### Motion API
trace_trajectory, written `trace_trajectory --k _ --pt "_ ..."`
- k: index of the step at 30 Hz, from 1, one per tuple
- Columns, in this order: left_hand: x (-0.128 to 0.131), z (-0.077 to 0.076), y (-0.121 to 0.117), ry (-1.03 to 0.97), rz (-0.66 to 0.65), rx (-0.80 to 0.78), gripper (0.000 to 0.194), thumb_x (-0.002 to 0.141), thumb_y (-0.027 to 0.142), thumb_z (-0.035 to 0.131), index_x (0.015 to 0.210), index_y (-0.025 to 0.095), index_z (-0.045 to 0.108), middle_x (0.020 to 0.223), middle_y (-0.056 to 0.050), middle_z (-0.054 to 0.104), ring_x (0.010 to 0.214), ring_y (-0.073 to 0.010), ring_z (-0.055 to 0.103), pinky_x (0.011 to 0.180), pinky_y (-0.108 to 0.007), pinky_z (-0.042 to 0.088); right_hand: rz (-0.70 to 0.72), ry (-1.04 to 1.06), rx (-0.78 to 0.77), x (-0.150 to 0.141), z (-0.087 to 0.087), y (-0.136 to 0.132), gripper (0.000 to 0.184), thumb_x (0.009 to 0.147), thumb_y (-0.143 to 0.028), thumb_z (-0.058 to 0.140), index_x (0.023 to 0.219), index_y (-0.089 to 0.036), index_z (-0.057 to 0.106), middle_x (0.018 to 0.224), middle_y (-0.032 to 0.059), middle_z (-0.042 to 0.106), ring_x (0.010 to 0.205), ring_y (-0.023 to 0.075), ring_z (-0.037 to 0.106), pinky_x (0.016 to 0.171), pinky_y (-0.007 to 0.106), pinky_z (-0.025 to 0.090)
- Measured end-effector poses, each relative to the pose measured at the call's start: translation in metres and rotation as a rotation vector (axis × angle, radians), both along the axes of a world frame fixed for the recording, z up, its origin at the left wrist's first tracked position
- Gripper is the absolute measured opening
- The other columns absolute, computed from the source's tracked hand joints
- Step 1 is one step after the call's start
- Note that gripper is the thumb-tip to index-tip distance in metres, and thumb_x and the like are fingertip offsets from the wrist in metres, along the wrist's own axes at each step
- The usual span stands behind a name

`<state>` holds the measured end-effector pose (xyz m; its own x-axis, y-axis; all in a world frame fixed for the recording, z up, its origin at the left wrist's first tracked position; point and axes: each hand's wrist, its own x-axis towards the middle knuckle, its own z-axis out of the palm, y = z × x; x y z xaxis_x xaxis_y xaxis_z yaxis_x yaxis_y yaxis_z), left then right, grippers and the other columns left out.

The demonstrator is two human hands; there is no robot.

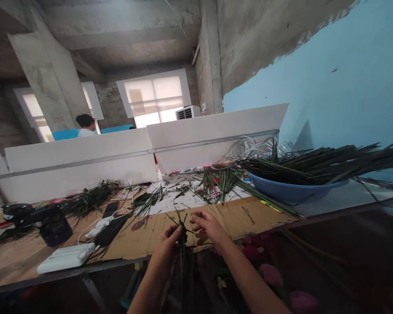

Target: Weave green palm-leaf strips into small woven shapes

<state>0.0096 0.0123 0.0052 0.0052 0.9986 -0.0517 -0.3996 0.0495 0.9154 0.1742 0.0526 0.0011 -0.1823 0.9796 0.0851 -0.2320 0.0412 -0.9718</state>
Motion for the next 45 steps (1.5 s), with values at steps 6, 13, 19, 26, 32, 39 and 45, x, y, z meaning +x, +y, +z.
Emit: trace_trajectory --k 6,13,19,26,32,39,45 --pt "0.0 0.003 0.001 -0.022 0.02 -0.032 0.058 0.044 0.052 0.094 0.084 0.019 0.068 0.071 0.001 0.068 0.052 -0.0114 0.057 0.05 -0.023 0.041 0.028 0.025 -0.007 -0.014 -0.004 -0.008 0.044 0.055 -0.045 0.09 0.081 -0.019 0.066 0.068 -0.0015 0.066 0.058 0.014 0.06 0.054 0.024 0.041" --pt "-0.011 0.004 0.002 -0.026 0.044 -0.041 0.054 0.055 0.059 0.087 0.087 0.018 0.071 0.089 -0.008 0.075 0.079 -0.0214 0.069 0.061 -0.028 0.05 -0.009 0.029 0.049 -0.017 0.0 -0.007 0.038 0.053 -0.043 0.088 0.071 -0.019 0.064 0.06 -0.0038 0.06 0.056 0.0127 0.054 0.057 0.026 0.039" --pt "-0.008 0.009 0.002 0.016 0.087 -0.01 0.052 0.049 0.056 0.09 0.072 0.02 0.062 0.066 0.0 0.07 0.058 -0.016 0.063 0.053 -0.025 0.045 -0.015 0.002 0.048 -0.022 0.0 -0.016 0.043 0.061 -0.054 0.084 0.078 -0.02 0.064 0.067 -0.0021 0.063 0.059 0.0145 0.058 0.058 0.026 0.041" --pt "-0.001 0.011 0.003 0.019 0.165 0.046 0.051 0.047 0.053 0.091 0.07 0.019 0.061 0.066 0.002 0.066 0.06 -0.0136 0.062 0.056 -0.023 0.045 -0.073 0.006 0.129 -0.036 -0.006 -0.021 0.054 0.043 -0.052 0.094 0.077 -0.02 0.064 0.074 0.001 0.067 0.074 0.0221 0.062 0.068 0.032 0.047" --pt "-0.005 0.003 0.003 0.031 0.156 -0.009 0.052 0.053 0.053 0.088 0.087 0.018 0.068 0.081 -0.004 0.073 0.063 -0.0159 0.064 0.053 -0.024 0.039 -0.089 0.017 0.15 -0.038 -0.008 -0.02 0.053 0.048 -0.056 0.091 0.077 -0.02 0.066 0.074 0.0024 0.069 0.076 0.0248 0.064 0.071 0.036 0.049" --pt "-0.005 -0.007 0.007 0.03 0.114 0.019 0.049 0.055 0.053 0.087 0.088 0.02 0.072 0.091 -0.006 0.074 0.085 -0.021 0.065 0.064 -0.026 0.043 -0.12 0.034 0.171 -0.039 -0.009 -0.019 0.054 0.047 -0.057 0.091 0.075 -0.02 0.065 0.074 0.0028 0.07 0.076 0.025 0.064 0.073 0.037 0.05" --pt "-0.008 -0.004 0.007 0.049 0.05 0.075 0.048 0.049 0.05 0.093 0.081 0.02 0.072 0.083 -0.002 0.072 0.074 -0.017 0.062 0.063 -0.024 0.041 -0.105 -0.005 0.197 -0.034 -0.005 -0.024 0.044 0.049 -0.041 0.094 0.075 -0.019 0.066 0.074 0.0019 0.069 0.075 0.0236 0.062 0.072 0.034 0.047"
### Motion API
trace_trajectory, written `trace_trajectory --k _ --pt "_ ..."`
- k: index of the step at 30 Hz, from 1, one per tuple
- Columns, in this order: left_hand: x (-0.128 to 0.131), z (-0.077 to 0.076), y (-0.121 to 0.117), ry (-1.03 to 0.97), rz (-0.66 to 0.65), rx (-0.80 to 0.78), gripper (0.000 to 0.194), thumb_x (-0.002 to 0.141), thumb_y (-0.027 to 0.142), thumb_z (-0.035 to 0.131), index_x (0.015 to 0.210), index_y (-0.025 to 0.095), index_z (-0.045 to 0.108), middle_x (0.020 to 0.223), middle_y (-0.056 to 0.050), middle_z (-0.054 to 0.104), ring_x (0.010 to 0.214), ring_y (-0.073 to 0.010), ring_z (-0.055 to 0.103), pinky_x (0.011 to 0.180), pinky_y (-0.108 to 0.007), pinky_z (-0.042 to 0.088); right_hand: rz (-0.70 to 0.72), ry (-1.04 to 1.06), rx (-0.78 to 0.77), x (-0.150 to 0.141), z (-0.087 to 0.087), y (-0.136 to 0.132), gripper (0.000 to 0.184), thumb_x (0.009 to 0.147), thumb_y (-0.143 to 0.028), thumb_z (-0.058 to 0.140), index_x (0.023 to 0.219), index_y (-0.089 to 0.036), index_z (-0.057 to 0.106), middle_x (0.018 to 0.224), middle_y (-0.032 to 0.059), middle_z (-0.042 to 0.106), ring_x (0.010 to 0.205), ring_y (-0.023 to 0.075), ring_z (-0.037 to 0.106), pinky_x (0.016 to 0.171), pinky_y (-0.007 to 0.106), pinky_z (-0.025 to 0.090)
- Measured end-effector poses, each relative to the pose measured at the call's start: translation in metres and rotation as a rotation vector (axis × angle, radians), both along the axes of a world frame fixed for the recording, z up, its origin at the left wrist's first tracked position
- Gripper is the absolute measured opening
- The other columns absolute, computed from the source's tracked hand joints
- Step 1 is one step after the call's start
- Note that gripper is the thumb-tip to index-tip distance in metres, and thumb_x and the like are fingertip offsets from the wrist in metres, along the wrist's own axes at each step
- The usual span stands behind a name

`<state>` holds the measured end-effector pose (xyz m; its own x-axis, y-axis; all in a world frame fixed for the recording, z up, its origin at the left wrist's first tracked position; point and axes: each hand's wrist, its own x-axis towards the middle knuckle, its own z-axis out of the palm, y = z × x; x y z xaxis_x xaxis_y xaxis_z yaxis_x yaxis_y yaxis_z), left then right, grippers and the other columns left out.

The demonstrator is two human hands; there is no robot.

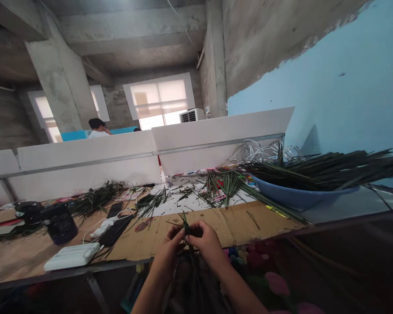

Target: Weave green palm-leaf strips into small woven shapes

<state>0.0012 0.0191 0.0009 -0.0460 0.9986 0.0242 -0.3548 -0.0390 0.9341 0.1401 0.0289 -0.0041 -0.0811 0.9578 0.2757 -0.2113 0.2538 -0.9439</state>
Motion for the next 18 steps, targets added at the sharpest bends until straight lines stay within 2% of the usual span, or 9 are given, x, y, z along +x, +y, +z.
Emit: trace_trajectory --k 4,9,14,18 --pt "-0.001 0.001 0.001 -0.034 -0.015 -0.001 0.05 0.046 0.052 0.093 0.077 0.019 0.072 0.078 -0.002 0.071 0.07 -0.0166 0.063 0.063 -0.024 0.042 0.04 -0.027 -0.01 0.01 0.006 -0.001 0.042 0.054 -0.046 0.091 0.077 -0.019 0.068 0.076 0.002 0.069 0.075 0.0226 0.063 0.071 0.033 0.047" --pt "0.004 0.002 -0.002 -0.083 -0.046 0.015 0.048 0.045 0.047 0.095 0.076 0.017 0.073 0.071 -0.002 0.071 0.064 -0.016 0.063 0.065 -0.026 0.045 0.004 -0.019 -0.067 0.016 0.016 0.01 0.043 0.067 -0.059 0.078 0.081 -0.019 0.069 0.074 0.0014 0.068 0.063 0.017 0.059 0.058 0.028 0.04" --pt "0.01 0.0 -0.005 -0.155 -0.07 0.015 0.044 0.049 0.04 0.096 0.079 0.016 0.074 0.075 -0.003 0.074 0.064 -0.0141 0.062 0.063 -0.024 0.045 -0.008 0.022 -0.089 0.01 0.016 0.019 0.044 0.058 -0.058 0.082 0.072 -0.02 0.065 0.065 -0.0005 0.064 0.057 0.0144 0.052 0.055 0.026 0.037" --pt "0.01 -0.003 -0.003 -0.218 -0.036 -0.007 0.046 0.05 0.042 0.095 0.081 0.017 0.073 0.073 -0.002 0.073 0.063 -0.0132 0.062 0.062 -0.024 0.046 -0.041 0.047 -0.096 0.008 0.011 0.018 0.04 0.06 -0.055 0.08 0.067 -0.021 0.06 0.061 -0.0008 0.061 0.056 0.0153 0.052 0.054 0.027 0.037"
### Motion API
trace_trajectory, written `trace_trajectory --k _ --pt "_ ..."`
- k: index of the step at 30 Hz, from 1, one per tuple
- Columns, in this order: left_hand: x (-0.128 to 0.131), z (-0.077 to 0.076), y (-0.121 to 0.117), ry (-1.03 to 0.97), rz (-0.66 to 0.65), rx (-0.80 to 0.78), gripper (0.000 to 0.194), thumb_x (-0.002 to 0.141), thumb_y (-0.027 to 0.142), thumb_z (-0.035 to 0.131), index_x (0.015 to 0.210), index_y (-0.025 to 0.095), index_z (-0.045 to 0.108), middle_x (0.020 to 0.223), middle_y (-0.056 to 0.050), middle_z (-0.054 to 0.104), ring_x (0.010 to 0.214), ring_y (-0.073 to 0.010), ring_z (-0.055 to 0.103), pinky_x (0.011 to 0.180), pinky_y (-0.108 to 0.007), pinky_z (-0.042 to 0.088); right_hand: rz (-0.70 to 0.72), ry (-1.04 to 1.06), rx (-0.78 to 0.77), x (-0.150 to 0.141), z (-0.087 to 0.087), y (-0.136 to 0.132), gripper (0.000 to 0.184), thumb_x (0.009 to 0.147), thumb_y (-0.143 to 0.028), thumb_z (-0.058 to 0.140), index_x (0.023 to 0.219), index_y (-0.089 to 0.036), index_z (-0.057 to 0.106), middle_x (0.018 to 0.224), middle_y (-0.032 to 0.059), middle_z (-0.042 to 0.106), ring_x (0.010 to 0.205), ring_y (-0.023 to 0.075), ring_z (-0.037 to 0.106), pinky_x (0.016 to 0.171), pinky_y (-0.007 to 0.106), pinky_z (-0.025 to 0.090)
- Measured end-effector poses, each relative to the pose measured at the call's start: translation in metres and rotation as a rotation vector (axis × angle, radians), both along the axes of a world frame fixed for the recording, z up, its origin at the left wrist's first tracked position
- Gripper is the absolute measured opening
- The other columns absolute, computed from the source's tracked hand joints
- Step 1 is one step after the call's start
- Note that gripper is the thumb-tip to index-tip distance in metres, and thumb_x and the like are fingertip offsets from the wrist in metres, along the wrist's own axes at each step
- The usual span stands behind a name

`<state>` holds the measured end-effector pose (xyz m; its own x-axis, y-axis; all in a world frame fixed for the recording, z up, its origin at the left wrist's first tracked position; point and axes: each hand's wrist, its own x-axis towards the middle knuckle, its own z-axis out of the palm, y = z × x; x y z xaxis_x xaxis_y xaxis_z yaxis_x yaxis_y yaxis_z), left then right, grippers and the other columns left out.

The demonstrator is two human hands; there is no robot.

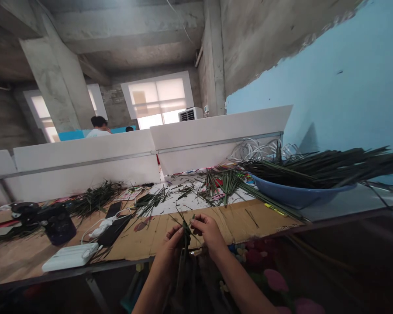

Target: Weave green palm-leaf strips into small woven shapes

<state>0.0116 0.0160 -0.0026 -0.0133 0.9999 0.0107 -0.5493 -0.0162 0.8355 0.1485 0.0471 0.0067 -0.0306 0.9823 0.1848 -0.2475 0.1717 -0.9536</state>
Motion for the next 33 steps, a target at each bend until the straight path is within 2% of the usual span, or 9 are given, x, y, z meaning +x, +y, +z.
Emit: trace_trajectory --k 5,8,14,16,27,33 --pt "-0.001 -0.002 0.004 -0.034 0.044 -0.025 0.051 0.042 0.044 0.096 0.078 0.018 0.07 0.07 0.001 0.072 0.063 -0.013 0.062 0.062 -0.023 0.046 -0.033 0.021 -0.012 -0.001 -0.005 0.0 0.037 0.061 -0.053 0.077 0.063 -0.022 0.056 0.057 -0.001 0.059 0.053 0.0157 0.051 0.053 0.028 0.037" --pt "-0.002 -0.002 0.004 -0.015 0.03 -0.039 0.051 0.042 0.044 0.096 0.079 0.018 0.072 0.069 0.0 0.071 0.061 -0.0128 0.061 0.059 -0.023 0.045 -0.05 0.023 -0.009 -0.002 -0.005 -0.001 0.035 0.062 -0.05 0.076 0.063 -0.022 0.055 0.056 -0.0015 0.058 0.053 0.0155 0.051 0.053 0.028 0.037" --pt "-0.001 -0.003 0.006 0.025 -0.021 -0.093 0.049 0.047 0.045 0.094 0.085 0.021 0.074 0.084 -0.004 0.073 0.073 -0.0184 0.065 0.061 -0.028 0.05 -0.09 0.04 0.0 -0.009 -0.004 0.006 0.028 0.062 -0.044 0.074 0.063 -0.022 0.057 0.057 -0.0027 0.056 0.052 0.0146 0.049 0.052 0.028 0.035" --pt "-0.002 -0.003 0.009 0.042 -0.033 -0.096 0.05 0.047 0.045 0.095 0.086 0.021 0.073 0.087 -0.004 0.072 0.074 -0.0179 0.063 0.063 -0.029 0.052 -0.105 0.047 0.0 -0.013 -0.004 0.011 0.027 0.061 -0.044 0.073 0.062 -0.022 0.057 0.057 -0.0029 0.055 0.051 0.0143 0.047 0.052 0.028 0.035" --pt "-0.015 -0.004 0.034 0.03 -0.056 -0.174 0.055 0.037 0.044 0.097 0.076 0.017 0.07 0.065 -0.001 0.065 0.059 -0.0145 0.056 0.056 -0.029 0.051 -0.086 0.003 -0.04 -0.019 -0.001 0.023 0.022 0.062 -0.04 0.072 0.061 -0.023 0.058 0.058 -0.0006 0.057 0.055 0.0175 0.049 0.055 0.031 0.038" --pt "-0.019 0.001 0.045 -0.002 -0.048 -0.182 0.044 0.048 0.039 0.094 0.076 0.018 0.068 0.069 0.001 0.064 0.063 -0.013 0.059 0.064 -0.026 0.05 -0.071 -0.042 -0.054 -0.018 0.005 0.033 0.018 0.064 -0.035 0.069 0.061 -0.022 0.056 0.058 -0.0027 0.054 0.056 0.0156 0.048 0.056 0.029 0.039"
